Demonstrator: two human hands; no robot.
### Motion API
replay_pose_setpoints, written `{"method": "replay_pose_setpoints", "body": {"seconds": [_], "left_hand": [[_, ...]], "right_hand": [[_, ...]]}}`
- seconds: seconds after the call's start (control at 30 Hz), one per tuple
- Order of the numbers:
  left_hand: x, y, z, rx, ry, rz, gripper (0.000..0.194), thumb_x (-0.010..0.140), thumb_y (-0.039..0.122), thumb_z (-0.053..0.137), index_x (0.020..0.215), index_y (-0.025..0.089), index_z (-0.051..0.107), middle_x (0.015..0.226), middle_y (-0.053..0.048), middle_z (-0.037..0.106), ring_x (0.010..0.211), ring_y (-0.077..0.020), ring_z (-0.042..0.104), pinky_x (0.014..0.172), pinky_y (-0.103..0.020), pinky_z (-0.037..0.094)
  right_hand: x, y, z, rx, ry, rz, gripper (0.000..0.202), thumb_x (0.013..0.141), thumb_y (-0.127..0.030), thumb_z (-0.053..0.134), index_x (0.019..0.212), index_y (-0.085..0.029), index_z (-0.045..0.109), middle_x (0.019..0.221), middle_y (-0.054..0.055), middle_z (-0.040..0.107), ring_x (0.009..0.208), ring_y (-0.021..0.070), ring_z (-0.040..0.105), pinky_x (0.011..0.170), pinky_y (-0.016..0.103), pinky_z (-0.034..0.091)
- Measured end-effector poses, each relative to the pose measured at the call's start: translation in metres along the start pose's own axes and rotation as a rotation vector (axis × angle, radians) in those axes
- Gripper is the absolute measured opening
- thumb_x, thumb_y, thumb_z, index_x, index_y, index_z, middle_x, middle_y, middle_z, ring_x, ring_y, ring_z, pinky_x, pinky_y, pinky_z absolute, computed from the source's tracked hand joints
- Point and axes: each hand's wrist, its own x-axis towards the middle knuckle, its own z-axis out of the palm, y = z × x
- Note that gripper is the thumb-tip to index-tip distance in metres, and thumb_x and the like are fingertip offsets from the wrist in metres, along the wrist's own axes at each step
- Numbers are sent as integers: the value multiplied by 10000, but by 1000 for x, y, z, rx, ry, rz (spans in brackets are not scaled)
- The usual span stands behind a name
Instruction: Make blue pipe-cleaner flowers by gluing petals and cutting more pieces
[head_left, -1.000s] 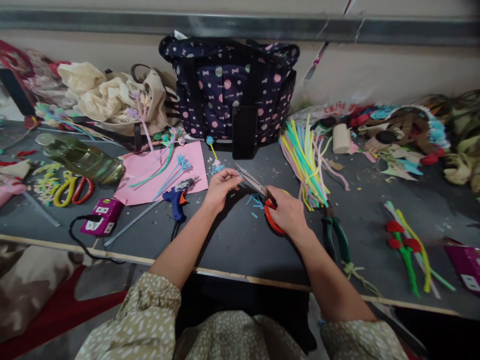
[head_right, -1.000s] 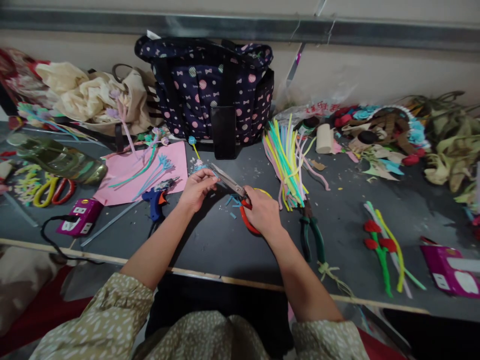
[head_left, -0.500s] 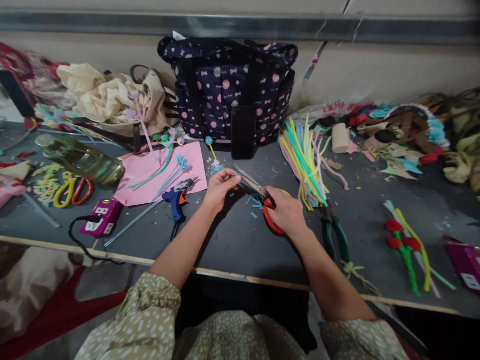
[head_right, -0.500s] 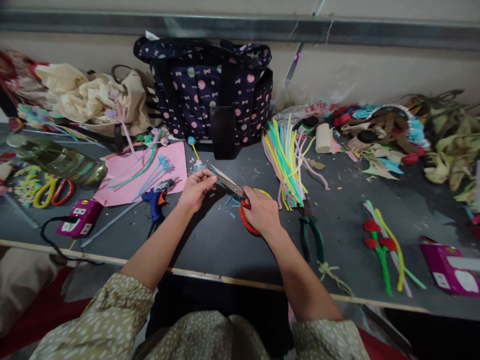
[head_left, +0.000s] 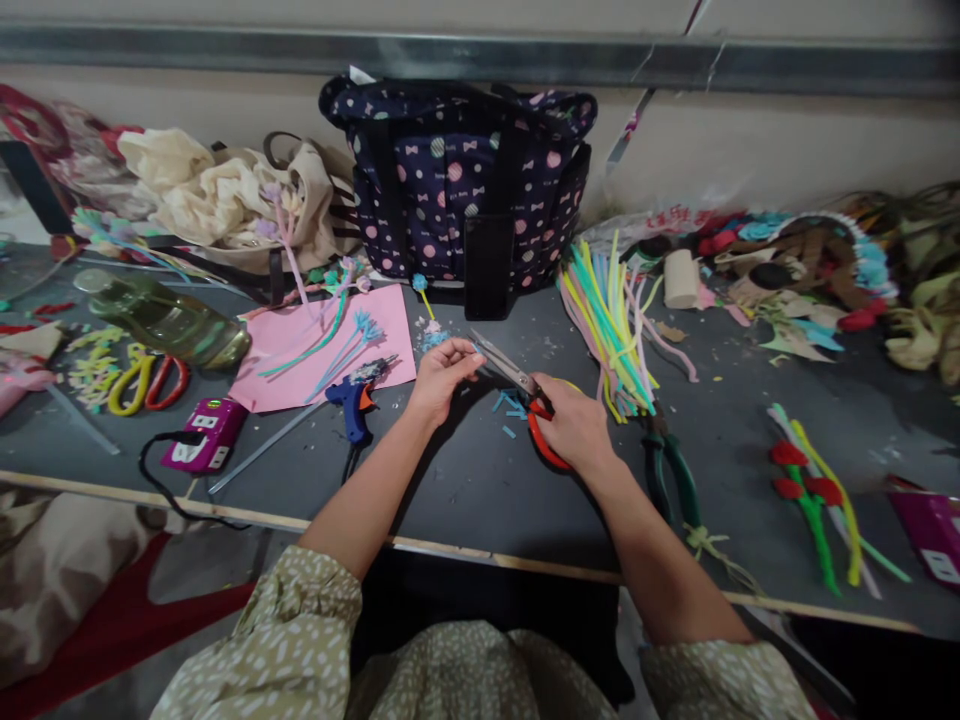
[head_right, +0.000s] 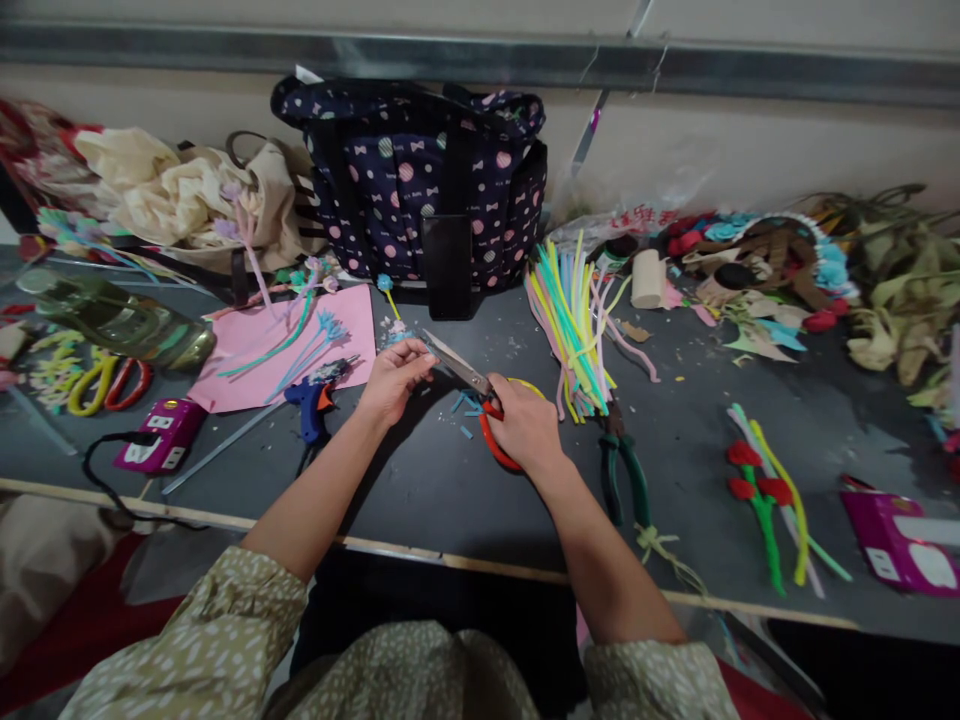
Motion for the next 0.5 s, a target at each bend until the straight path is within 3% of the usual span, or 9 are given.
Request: {"method": "replay_pose_setpoints", "body": {"seconds": [0.5], "left_hand": [[1,-3,-3,75,-9,-1,247,625,271,793,734,173,594,639,30,578,536,-76,508,527,-201,428]], "right_hand": [[-1,0,-2,-35,-49,-42,333,829,-191,506,1152,-211,583,984,54,698,876,203,626,660,267,378]]}}
